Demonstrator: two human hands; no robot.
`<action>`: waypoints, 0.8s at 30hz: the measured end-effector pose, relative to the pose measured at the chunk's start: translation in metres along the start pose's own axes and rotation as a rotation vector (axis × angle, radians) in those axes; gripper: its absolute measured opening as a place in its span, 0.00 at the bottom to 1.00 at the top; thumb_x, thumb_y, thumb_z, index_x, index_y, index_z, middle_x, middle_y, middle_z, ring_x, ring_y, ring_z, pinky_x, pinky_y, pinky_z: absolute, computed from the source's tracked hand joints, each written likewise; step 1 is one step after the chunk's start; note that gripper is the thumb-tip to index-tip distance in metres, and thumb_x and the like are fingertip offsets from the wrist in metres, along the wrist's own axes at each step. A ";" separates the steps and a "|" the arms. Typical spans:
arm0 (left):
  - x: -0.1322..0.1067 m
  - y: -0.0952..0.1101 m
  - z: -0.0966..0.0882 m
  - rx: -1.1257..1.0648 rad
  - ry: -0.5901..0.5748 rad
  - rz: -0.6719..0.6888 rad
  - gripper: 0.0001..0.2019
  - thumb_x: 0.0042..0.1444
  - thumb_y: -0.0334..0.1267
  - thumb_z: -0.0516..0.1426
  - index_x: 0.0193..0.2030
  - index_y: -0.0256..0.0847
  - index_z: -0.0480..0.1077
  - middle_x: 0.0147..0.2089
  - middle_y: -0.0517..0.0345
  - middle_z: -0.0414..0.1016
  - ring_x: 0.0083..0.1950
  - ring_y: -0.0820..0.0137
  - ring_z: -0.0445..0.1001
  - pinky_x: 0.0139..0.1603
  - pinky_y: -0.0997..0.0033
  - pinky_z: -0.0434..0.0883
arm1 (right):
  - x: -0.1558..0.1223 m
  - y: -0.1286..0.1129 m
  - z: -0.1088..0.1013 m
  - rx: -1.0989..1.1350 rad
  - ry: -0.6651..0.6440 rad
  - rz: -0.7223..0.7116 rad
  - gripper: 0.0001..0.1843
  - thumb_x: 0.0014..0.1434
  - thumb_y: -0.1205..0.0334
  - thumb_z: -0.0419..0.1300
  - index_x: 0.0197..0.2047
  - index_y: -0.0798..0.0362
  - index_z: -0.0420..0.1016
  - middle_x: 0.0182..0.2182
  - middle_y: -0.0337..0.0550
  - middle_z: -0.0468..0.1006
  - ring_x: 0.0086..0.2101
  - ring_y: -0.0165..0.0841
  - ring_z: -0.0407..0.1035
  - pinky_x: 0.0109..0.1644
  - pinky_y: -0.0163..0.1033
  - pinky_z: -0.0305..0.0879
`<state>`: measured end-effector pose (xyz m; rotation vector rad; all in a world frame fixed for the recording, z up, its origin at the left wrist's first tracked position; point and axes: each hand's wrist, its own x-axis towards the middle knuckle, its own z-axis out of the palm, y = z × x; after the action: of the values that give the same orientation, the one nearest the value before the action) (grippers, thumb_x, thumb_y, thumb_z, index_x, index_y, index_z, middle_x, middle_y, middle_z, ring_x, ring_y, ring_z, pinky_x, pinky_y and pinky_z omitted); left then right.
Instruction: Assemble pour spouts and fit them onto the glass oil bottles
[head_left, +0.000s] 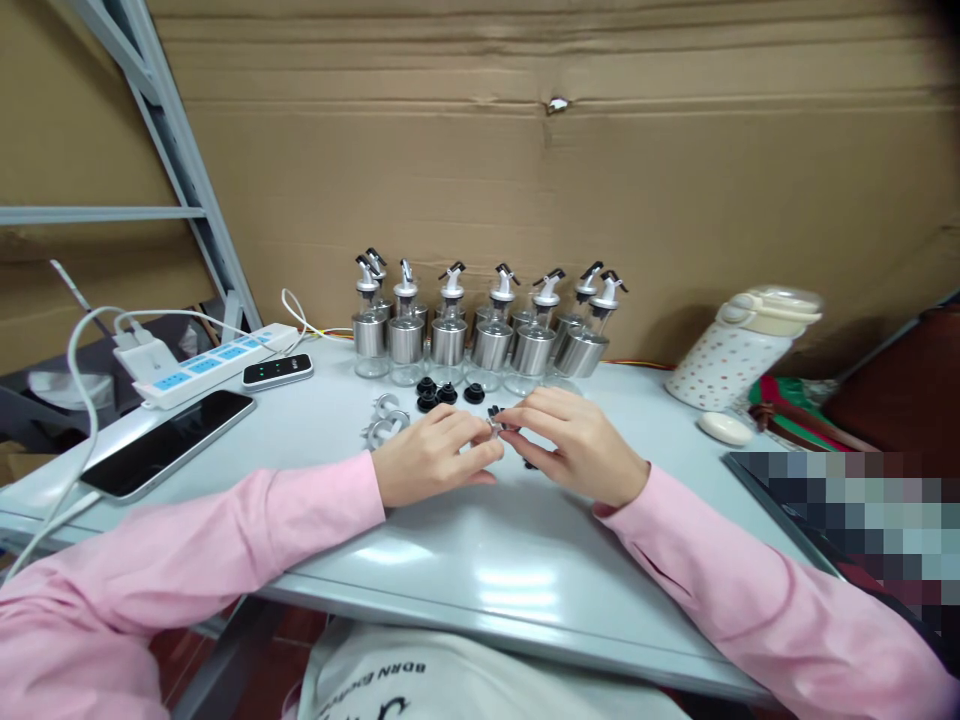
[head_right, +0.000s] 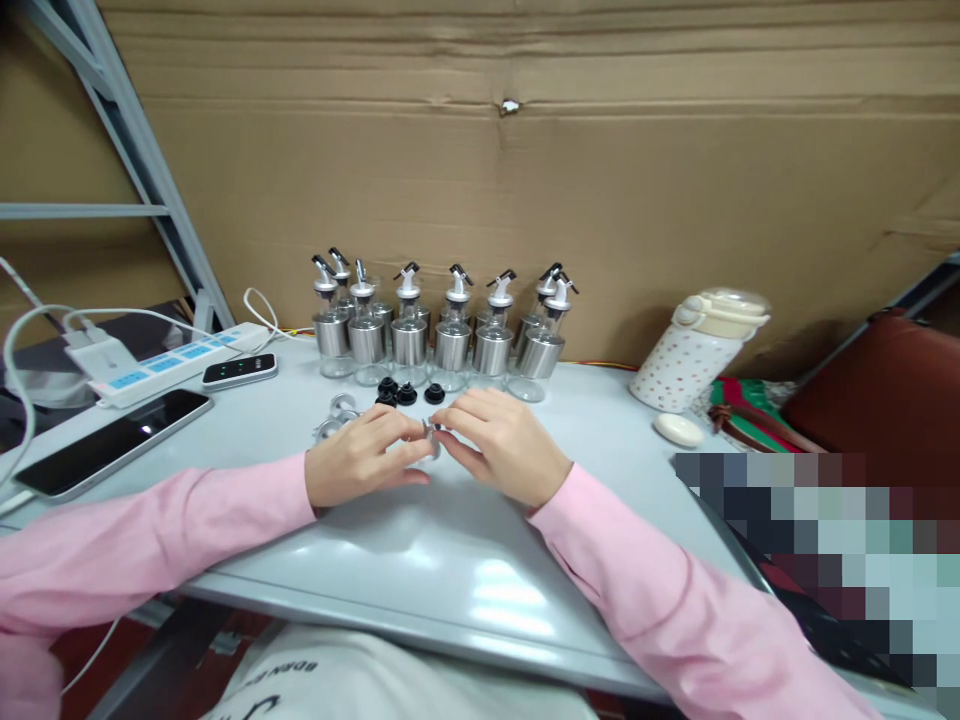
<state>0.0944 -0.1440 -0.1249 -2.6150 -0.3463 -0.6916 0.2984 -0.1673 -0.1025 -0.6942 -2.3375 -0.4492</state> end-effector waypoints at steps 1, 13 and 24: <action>0.000 0.000 0.001 0.002 0.022 0.005 0.12 0.62 0.42 0.45 0.42 0.38 0.65 0.38 0.51 0.71 0.40 0.68 0.69 0.41 0.68 0.64 | 0.000 0.001 -0.001 0.004 -0.001 -0.002 0.05 0.59 0.66 0.54 0.36 0.55 0.70 0.26 0.43 0.74 0.28 0.31 0.65 0.30 0.37 0.60; 0.000 -0.001 0.010 0.013 0.071 0.040 0.10 0.63 0.39 0.45 0.47 0.37 0.59 0.34 0.57 0.69 0.34 0.72 0.67 0.36 0.72 0.61 | 0.004 -0.005 -0.006 0.270 0.058 0.151 0.04 0.57 0.67 0.55 0.34 0.55 0.71 0.27 0.42 0.75 0.28 0.29 0.67 0.34 0.33 0.64; -0.002 0.001 0.011 -0.036 -0.160 -0.021 0.11 0.60 0.39 0.47 0.48 0.40 0.59 0.35 0.57 0.67 0.31 0.70 0.66 0.35 0.69 0.57 | -0.013 0.038 -0.014 0.338 -0.624 0.525 0.04 0.50 0.67 0.59 0.28 0.53 0.76 0.28 0.40 0.79 0.27 0.31 0.71 0.34 0.35 0.65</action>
<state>0.0977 -0.1407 -0.1350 -2.7122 -0.4120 -0.5005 0.3363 -0.1482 -0.0962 -1.3638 -2.5404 0.4502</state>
